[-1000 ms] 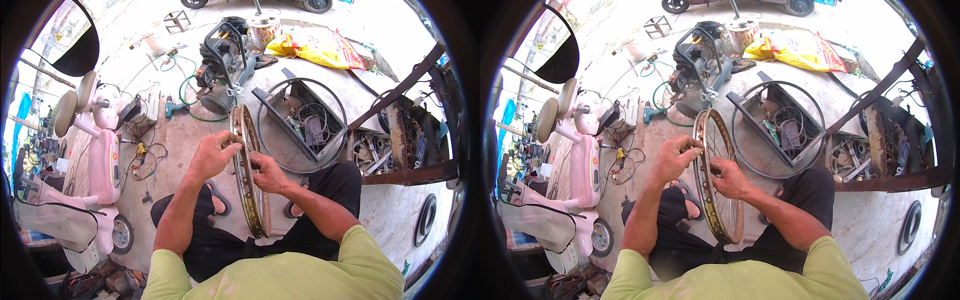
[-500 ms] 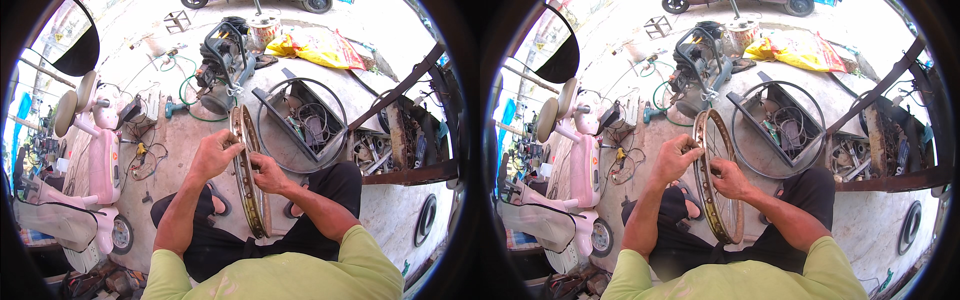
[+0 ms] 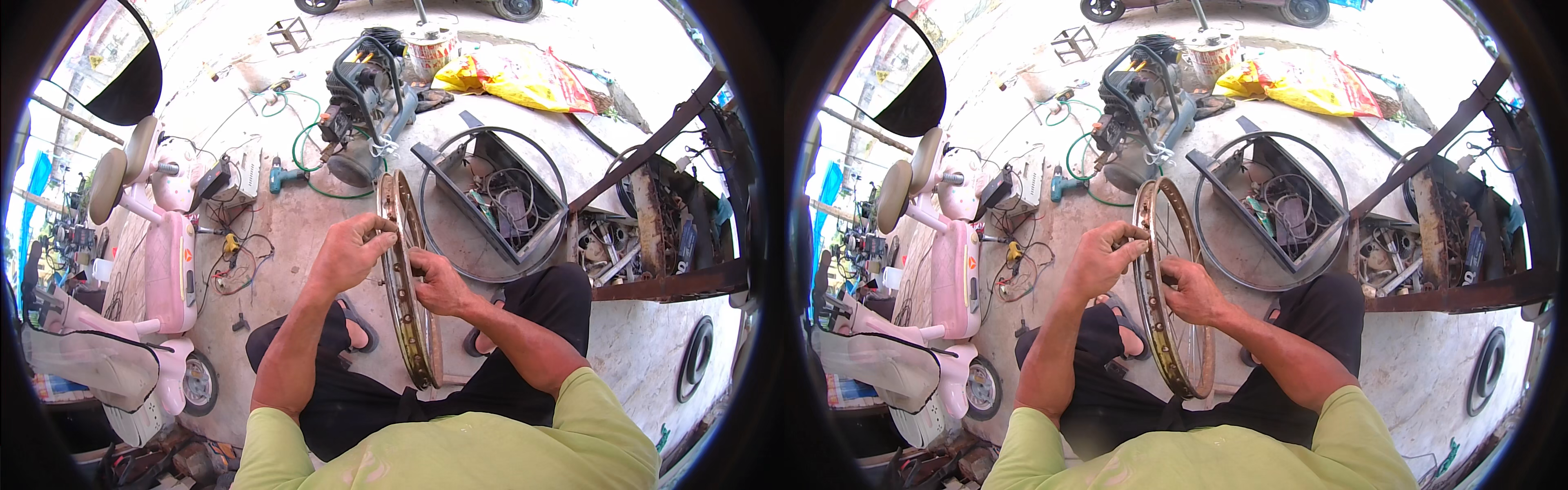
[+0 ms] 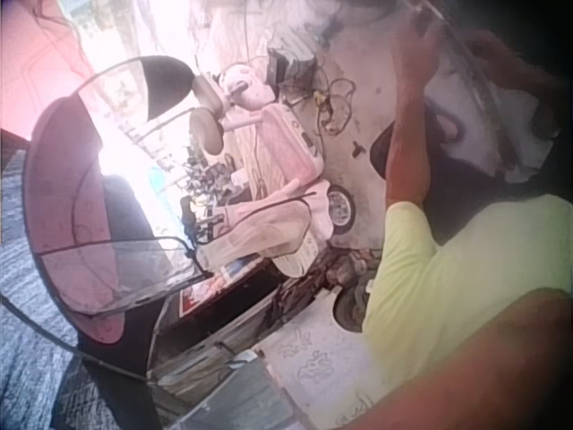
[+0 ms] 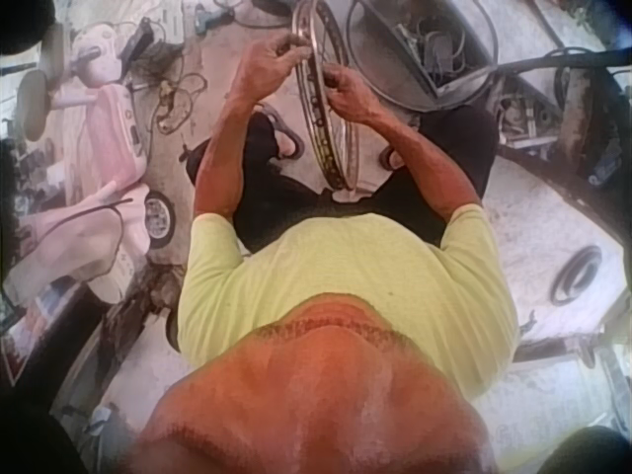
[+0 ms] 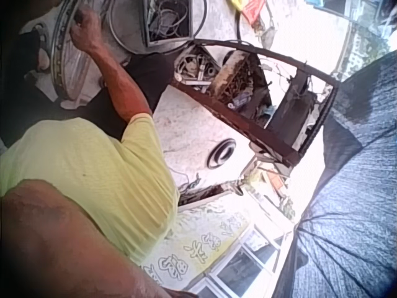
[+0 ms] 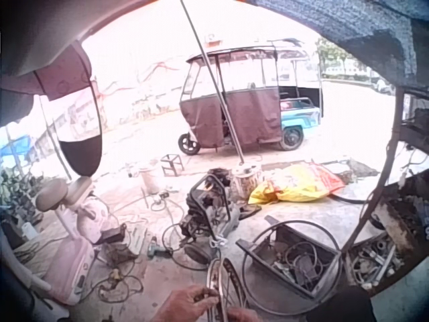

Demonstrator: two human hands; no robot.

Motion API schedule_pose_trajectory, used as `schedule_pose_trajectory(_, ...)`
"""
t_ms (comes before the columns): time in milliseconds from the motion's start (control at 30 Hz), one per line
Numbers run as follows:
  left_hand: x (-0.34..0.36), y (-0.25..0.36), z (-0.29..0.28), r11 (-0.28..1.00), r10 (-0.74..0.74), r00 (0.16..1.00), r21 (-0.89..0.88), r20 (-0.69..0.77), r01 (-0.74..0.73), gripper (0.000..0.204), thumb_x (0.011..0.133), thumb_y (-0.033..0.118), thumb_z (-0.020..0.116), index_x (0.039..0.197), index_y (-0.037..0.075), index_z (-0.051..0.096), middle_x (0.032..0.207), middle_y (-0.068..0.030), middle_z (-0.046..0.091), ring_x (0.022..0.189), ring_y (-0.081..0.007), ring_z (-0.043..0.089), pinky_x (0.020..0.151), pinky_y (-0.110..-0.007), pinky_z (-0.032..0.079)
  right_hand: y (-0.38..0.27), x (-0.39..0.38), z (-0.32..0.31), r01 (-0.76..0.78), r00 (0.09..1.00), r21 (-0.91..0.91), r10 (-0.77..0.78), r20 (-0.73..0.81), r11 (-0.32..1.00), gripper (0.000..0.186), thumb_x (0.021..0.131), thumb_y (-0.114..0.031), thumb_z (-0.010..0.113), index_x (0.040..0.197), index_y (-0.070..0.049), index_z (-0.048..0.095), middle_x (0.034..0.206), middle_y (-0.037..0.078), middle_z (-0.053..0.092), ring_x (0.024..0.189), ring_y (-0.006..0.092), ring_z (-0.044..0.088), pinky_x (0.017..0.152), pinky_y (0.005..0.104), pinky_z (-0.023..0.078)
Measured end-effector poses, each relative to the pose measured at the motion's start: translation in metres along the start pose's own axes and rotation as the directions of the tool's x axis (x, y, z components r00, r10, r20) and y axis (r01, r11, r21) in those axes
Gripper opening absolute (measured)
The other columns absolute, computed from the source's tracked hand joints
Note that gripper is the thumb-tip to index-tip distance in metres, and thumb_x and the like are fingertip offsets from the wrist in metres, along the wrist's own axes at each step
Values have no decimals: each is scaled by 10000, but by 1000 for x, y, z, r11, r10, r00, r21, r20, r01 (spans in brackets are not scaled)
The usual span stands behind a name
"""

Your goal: The person sits on the ground and removes metal spokes from a bicycle wheel rim by hand, placing the removed spokes on the floor. The person then stands, walks to a nearby vehicle, and handles a cable before moving into a cluttered indoor area.

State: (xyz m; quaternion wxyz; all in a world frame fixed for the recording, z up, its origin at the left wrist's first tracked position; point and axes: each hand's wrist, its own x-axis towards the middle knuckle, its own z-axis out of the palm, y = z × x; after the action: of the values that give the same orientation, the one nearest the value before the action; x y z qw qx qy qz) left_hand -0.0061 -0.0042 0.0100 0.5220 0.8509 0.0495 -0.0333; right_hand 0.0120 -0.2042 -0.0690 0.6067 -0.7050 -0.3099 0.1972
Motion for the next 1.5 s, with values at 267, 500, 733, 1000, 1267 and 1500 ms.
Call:
schedule_pose_trajectory(267,0,2,-1,996,11,1000,88,-8,-10,206,922,162,765,997,-25,722,776,-52,679,701,-87,575,643,-288,484,2,0,2,-4,1000,48,3,9,999,207,931,-105,662,1086,28,695,967,176,668,874,287,688,796,389,542)
schedule_pose_trajectory(500,0,1,1,996,-10,1000,85,-30,13,187,919,152,770,969,-20,717,772,-42,676,705,-84,573,647,-284,485,-3,0,0,-21,1000,28,20,18,999,210,928,-108,664,1089,24,698,964,177,666,878,292,689,796,392,541)
schedule_pose_trajectory(733,0,-1,-4,1000,-25,999,16,46,24,181,926,149,765,964,-22,721,766,-7,661,687,-57,552,612,-254,461,2,0,1,-4,1000,5,4,8,1000,206,928,-97,660,1095,16,702,967,184,668,870,304,691,792,393,544)
schedule_pose_trajectory(1000,1,-8,2,1000,11,1000,-9,-26,-11,175,936,154,759,943,1,675,724,9,619,644,-47,514,561,-252,427,-2,0,0,-13,1000,30,13,6,999,200,930,-83,649,1092,23,702,968,184,673,865,293,692,796,390,547)
schedule_pose_trajectory(1267,3,-3,-21,397,-66,984,-900,168,181,111,1036,163,644,983,70,615,726,-18,623,483,-61,453,435,-223,326,-4,0,-1,0,1000,24,-1,20,1000,201,924,-85,656,1079,36,698,971,188,670,881,294,687,805,389,543)
schedule_pose_trajectory(1500,9,-18,-18,507,-67,993,-853,101,121,166,1048,191,642,1008,31,659,694,-14,616,436,-61,410,409,-230,308,-4,1,-1,-23,999,23,22,29,999,210,922,-96,662,1087,29,703,975,188,669,886,306,683,811,391,542)
